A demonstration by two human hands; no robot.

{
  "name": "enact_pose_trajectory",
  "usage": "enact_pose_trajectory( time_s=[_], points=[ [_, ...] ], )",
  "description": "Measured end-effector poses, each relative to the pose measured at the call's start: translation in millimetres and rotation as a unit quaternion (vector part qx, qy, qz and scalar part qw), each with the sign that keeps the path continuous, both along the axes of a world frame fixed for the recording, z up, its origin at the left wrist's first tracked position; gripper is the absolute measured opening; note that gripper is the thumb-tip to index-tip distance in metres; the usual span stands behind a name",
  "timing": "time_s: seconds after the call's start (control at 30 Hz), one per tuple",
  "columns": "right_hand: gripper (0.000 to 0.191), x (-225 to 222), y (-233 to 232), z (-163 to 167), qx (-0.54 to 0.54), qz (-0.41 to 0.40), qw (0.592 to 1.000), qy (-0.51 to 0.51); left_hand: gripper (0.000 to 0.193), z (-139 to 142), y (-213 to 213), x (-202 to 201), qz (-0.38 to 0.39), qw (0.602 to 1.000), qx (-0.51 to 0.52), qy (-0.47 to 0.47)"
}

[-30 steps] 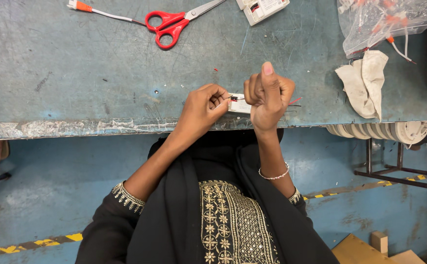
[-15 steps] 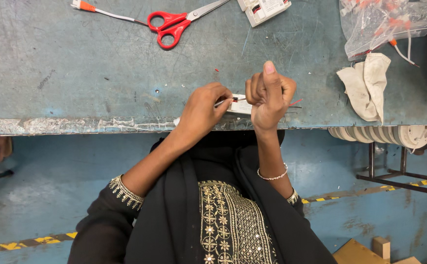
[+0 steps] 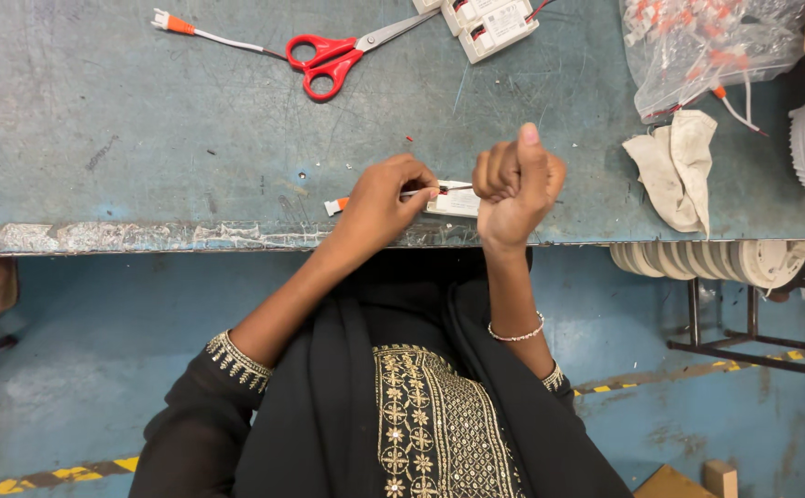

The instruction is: The person assembles electronic components by hand, inserting wires into connectors, pressing components together, and moving finished units to the side on a workbench.

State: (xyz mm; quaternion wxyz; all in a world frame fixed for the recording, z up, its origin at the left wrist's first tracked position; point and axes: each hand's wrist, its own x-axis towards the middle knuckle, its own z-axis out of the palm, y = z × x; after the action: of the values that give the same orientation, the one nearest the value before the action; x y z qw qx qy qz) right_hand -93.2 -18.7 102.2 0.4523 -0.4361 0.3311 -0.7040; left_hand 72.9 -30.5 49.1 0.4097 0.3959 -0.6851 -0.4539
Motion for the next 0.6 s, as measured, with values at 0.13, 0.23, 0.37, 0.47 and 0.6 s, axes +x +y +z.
enact_pose_trajectory(
  time_s=[0.13,0.23,0.37,0.47,0.6],
  points=[
    [0.058,0.3,2.8,-0.5,-0.016,0.003,1.0,0.012,0.011,-2.2,12.4,-3.9,0.022,0.999,-0.032,0.014],
    [0.059,0.5,2.9,-2.4,-0.01,0.003,1.0,0.019,0.011,-3.5,11.9,-5.3,0.025,0.999,-0.041,0.005],
    [0.058,0.3,1.9,-5.7,-0.018,0.015,0.999,0.035,0.011,-4.0,11.3,-8.9,0.032,0.998,-0.044,0.013],
    [0.058,0.2,-1.6,-8.0,-0.02,0.015,0.999,0.047,0.01,-4.1,9.4,-11.2,0.034,0.999,-0.018,0.013],
    [0.056,0.8,-3.2,-9.5,-0.025,0.02,0.998,0.063,0.014,-3.1,4.6,-14.8,0.03,0.999,0.009,0.009]
  ],
)
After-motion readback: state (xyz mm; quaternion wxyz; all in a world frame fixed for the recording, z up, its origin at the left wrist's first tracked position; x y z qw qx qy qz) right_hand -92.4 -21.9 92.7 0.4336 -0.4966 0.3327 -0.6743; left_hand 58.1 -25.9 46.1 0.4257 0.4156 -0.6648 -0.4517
